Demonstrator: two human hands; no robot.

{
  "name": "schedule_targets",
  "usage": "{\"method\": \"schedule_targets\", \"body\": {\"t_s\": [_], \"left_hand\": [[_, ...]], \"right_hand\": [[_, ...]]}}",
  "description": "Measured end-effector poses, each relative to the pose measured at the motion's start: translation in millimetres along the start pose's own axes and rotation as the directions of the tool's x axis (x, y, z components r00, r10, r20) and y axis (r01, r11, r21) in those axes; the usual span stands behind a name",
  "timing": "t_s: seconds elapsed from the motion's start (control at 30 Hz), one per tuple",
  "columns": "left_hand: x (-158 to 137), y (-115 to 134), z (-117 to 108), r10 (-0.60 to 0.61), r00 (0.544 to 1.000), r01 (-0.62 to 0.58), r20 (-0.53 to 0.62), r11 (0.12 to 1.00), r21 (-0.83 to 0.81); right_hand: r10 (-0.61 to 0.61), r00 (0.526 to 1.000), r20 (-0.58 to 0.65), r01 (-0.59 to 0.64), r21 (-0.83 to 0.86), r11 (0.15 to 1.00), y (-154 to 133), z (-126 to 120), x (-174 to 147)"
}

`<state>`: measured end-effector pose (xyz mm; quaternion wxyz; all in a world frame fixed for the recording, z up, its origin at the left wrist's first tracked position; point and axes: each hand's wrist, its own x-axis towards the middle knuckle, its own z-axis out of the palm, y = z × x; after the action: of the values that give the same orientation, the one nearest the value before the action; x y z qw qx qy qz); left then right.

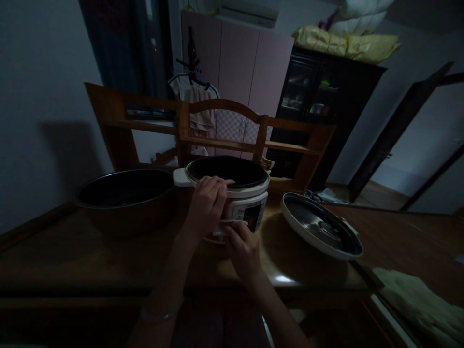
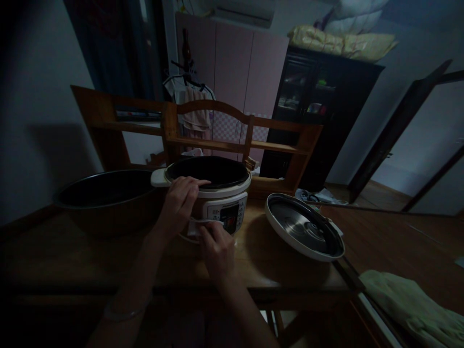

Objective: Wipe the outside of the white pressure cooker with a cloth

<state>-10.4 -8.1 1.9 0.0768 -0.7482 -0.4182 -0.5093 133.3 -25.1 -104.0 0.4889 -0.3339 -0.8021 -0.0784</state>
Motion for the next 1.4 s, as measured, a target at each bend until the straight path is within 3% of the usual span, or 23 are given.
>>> {"method": "schedule_targets", "body": {"t_s": [0.3,0.5,0.67,0.77,0.87,0.97,1.1,1.23,1.4], "left_hand": [[4.0,2.0,9.4,-0.044,0.999,0.048,-0.027,0.985,0.168],[6.0,5.7,12.4,-0.054,0.998,0.062,-0.04,0.971,0.231],[8.1,8.2,14.1,-0.057,0.997,0.071,-0.056,0.958,0.279],[11.2,11.2,19.8,-0.076,0.99,0.109,-0.119,0.948,0.3],[14.4,12.6,28.9,-0.085,0.97,0.159,-0.227,0.93,0.331],[17.2,10.5,37.5,-0.078,0.951,0.194,-0.298,0.904,0.381],[19.9,1.4,44.3,-0.037,0.928,0.204,-0.371,0.883,0.423],[20.9,-9.1,46.7,0.017,0.923,0.165,-0.385,0.886,0.433],[21.0,-13.7,45.8,0.044,0.923,0.146,-0.381,0.878,0.455]], "right_hand": [[-0.012,0.998,0.055,0.015,-0.048,0.999,4.1,4.2,-16.7],[0.041,0.99,0.138,-0.028,-0.096,0.995,4.9,4.8,-32.5],[0.2,0.931,0.304,-0.183,-0.081,0.98,14.8,-15.9,-41.6],[0.27,0.903,0.334,-0.308,0.065,0.949,31.9,-37.1,-50.4],[0.355,0.89,0.285,-0.427,0.251,0.869,51.8,-58.0,-60.7],[0.488,0.844,0.223,-0.537,0.36,0.763,67.4,-72.3,-68.3],[0.64,0.724,0.257,-0.676,0.448,0.585,79.1,-77.3,-73.6],[0.716,0.613,0.334,-0.76,0.496,0.42,84.1,-74.1,-75.0],[0.735,0.596,0.324,-0.745,0.565,0.355,85.5,-75.6,-74.7]]}}
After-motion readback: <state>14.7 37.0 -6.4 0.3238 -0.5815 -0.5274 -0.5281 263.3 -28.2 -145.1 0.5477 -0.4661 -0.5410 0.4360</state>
